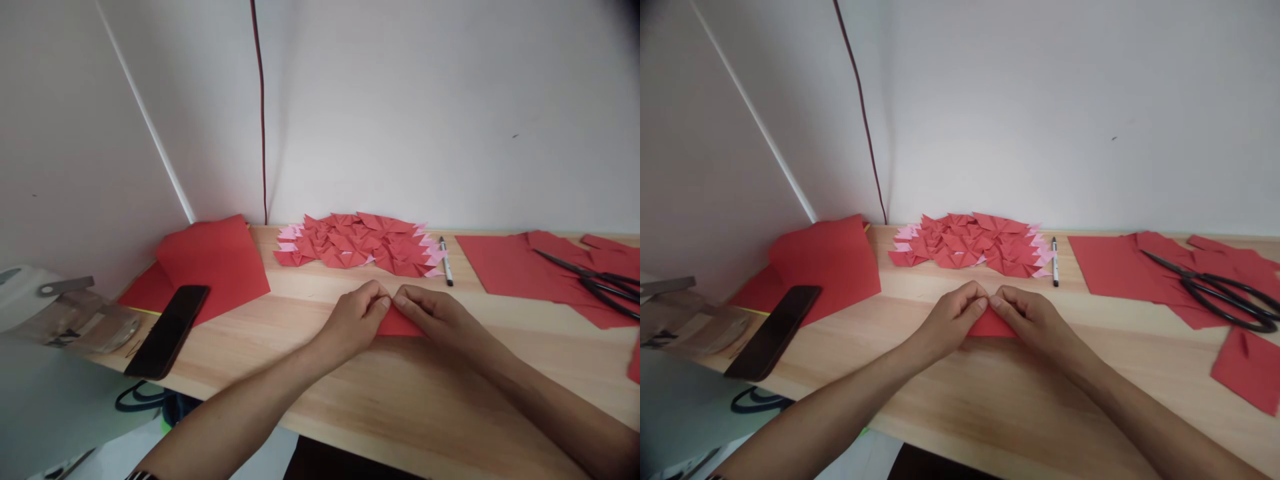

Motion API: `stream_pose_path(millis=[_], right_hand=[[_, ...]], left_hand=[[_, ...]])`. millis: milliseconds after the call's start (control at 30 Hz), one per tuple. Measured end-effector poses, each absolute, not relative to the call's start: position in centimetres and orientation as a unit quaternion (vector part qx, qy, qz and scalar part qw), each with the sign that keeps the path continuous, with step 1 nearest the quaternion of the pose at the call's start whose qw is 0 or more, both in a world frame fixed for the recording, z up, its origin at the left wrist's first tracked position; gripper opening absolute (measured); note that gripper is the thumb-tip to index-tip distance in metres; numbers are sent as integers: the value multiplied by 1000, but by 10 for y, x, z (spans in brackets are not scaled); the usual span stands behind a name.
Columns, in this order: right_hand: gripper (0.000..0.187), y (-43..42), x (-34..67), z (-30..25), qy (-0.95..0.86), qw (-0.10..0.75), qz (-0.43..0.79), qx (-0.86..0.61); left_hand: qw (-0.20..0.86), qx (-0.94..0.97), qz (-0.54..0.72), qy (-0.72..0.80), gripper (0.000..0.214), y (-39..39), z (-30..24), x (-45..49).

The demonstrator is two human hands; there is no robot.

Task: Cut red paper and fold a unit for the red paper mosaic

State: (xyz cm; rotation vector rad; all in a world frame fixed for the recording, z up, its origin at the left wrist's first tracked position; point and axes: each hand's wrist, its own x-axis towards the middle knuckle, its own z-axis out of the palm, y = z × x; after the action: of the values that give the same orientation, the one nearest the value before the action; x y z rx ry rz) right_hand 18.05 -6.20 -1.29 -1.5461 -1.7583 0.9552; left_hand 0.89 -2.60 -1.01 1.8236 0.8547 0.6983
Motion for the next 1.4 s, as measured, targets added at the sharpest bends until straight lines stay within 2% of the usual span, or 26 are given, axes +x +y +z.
stream_pose_path(millis=[200, 400, 633, 767, 1033, 1267, 1400], right_hand=[[43, -62, 178, -12, -635, 310, 395, -587], [45, -66, 174, -10, -628, 335, 360, -603], [46, -68, 175, -8, -591, 331, 443, -588], [45, -64, 178, -12, -611, 321, 428, -583], [40, -63, 179, -12, -654, 307, 326, -609], [40, -65, 181, -13, -665, 304, 309, -608], [41, -64, 186, -16, -693, 267, 313, -592]], left_hand=[[488, 730, 318, 356, 16, -26, -13, 11], [503, 725, 307, 356, 20, -24, -15, 13], [499, 701, 354, 367, 22, -21, -13, 11], [483, 705, 360, 373, 21, -22, -14, 10], [450, 715, 359, 397, 21, -26, -10, 9], [527, 648, 361, 415, 22, -23, -11, 8], [529, 650, 352, 415, 21, -22, -14, 8]])
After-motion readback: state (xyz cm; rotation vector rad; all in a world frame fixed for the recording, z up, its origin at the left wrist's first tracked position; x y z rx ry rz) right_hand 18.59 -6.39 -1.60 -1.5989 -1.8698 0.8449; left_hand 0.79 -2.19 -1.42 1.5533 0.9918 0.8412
